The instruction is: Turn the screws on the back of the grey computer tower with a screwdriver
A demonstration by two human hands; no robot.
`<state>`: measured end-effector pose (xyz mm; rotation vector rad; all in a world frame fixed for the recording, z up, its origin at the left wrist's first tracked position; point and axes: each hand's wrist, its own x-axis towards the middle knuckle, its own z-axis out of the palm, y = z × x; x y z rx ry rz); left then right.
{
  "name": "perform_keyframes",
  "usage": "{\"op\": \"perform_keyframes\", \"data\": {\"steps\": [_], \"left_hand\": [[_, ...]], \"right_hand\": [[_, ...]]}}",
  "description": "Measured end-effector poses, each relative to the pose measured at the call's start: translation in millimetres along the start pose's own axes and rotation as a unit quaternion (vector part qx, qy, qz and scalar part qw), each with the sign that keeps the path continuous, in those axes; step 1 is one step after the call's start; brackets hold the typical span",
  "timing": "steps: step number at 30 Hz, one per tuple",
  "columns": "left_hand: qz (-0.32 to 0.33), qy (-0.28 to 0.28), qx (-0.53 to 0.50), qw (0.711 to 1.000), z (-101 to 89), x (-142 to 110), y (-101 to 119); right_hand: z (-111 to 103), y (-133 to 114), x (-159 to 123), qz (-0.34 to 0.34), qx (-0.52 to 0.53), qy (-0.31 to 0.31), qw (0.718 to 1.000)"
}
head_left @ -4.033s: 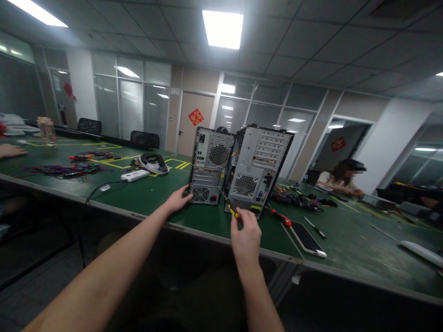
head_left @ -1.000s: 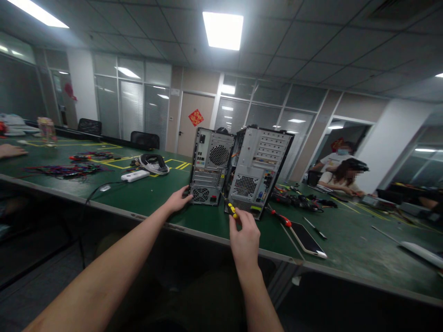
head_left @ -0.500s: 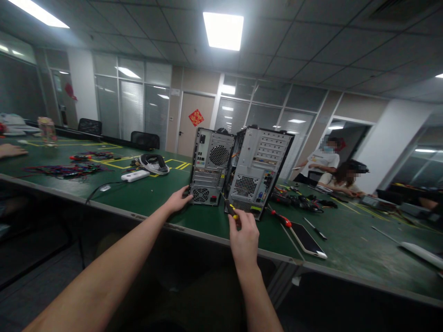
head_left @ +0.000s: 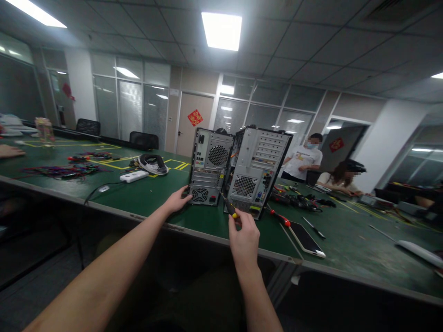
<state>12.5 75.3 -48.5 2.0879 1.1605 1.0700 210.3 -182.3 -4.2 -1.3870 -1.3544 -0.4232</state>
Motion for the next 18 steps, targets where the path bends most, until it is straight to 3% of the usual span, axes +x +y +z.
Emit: {"op": "perform_keyframes", "data": {"steps": [18], "left_hand": [[-0.004,-0.001,0.007,1.000,-0.6,-1.3,2.7]], "right_hand": [[1.8,2.4,-0.7,-0.005,-0.013,-0.002,1.000]]}}
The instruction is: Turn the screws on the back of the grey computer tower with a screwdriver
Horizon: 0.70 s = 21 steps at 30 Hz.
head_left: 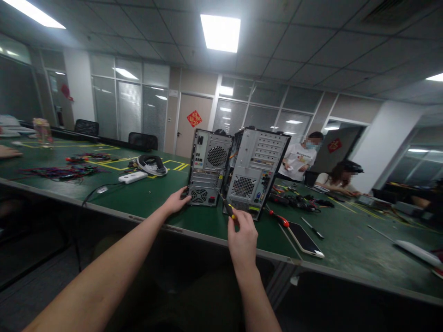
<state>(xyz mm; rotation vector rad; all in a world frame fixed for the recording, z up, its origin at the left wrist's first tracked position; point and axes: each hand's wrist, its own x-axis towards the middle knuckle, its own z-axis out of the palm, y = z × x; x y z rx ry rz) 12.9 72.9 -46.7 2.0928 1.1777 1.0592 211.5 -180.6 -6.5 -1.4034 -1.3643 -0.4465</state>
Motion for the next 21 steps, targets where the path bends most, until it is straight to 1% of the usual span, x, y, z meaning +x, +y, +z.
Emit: {"op": "perform_keyframes", "data": {"steps": [7,13,19,21], "left_hand": [[0.007,-0.009,-0.012,1.000,0.3,0.2,-1.6],[0.006,-0.005,-0.009,1.000,-0.5,-0.4,0.1],[-0.002,-0.006,-0.003,1.000,-2.9,-2.5,4.4],[-0.001,-0.006,-0.008,1.000,-2.7,-2.3,4.0]], "right_hand": [[0.1,-0.2,0.2,0.021,0.005,-0.003,1.000],[-0.6,-0.9,-0.2,0.003,-0.010,0.001,1.000],[-0.4,0.1,-0.9,0.021,-0.006,-0.002,1.000],[-0.9,-0.5,-0.5,0.016,-0.007,0.000,1.000]]}}
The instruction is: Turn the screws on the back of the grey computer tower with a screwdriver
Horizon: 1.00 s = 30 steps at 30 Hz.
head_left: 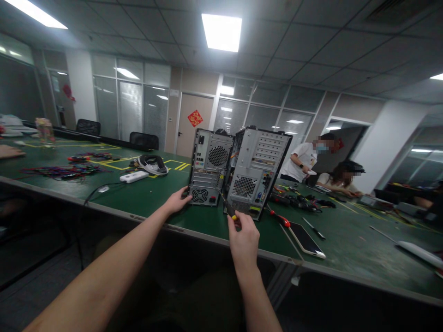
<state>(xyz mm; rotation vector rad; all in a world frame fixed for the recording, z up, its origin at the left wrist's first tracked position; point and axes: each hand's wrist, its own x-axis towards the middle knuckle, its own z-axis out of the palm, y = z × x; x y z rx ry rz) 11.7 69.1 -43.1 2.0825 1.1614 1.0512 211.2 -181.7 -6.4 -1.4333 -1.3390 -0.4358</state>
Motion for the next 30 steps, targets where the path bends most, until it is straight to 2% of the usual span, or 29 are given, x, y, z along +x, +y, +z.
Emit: {"op": "perform_keyframes", "data": {"steps": [4,10,20,30], "left_hand": [[0.005,-0.003,-0.007,1.000,0.8,0.5,-1.0],[0.005,0.001,-0.002,1.000,0.6,-1.3,1.6],[0.005,-0.006,-0.002,1.000,1.0,0.5,-1.6],[0.009,0.005,-0.008,1.000,1.7,0.9,-2.9]], "right_hand": [[0.4,0.0,0.5,-0.014,-0.003,0.004,1.000],[3.9,4.7,-0.1,0.029,0.009,0.006,1.000],[0.2,-1.0,1.3,0.003,0.001,0.014,1.000],[1.5,-0.2,0.0,0.021,0.028,0.001,0.999]]}}
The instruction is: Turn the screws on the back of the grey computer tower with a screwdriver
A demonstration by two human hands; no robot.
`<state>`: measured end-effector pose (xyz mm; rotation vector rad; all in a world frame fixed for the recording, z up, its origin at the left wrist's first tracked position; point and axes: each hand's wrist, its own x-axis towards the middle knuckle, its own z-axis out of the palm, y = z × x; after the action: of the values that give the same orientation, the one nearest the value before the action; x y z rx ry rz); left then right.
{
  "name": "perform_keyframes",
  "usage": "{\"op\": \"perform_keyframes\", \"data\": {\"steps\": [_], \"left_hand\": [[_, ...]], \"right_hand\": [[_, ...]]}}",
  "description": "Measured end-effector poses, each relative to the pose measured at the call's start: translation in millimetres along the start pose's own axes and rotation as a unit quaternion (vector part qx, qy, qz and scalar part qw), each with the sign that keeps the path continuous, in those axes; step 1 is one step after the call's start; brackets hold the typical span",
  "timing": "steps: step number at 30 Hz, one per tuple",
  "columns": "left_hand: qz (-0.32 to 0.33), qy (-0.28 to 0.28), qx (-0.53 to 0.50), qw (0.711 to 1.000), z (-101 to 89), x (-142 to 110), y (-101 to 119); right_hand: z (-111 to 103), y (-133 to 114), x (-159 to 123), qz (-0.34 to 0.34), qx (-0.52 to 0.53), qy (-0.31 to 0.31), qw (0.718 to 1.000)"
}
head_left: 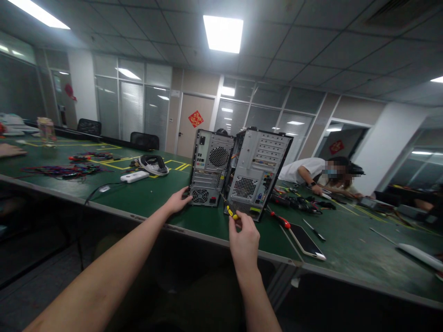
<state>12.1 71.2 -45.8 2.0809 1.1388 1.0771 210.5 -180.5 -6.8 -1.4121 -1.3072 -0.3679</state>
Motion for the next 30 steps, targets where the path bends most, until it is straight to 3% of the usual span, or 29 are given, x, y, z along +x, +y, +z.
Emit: {"op": "perform_keyframes", "data": {"steps": [8,16,23,30], "left_hand": [[-0.005,-0.001,-0.005,1.000,-0.3,-1.4,2.9],[-0.004,-0.009,-0.008,1.000,0.7,1.2,-1.9],[-0.003,-0.005,0.012,1.000,0.2,0.3,-0.2],[-0.003,-0.006,0.011,1.000,-1.6,-1.8,3.1]], "right_hand": [[-0.8,0.7,0.7,-0.034,-0.023,0.008,0.999],[0.4,0.8,-0.3,0.006,0.001,-0.010,1.000],[-1.6,0.6,0.8,-0.032,-0.028,-0.002,0.999],[-0.9,1.2,-0.4,0.013,-0.006,-0.027,1.000]]}}
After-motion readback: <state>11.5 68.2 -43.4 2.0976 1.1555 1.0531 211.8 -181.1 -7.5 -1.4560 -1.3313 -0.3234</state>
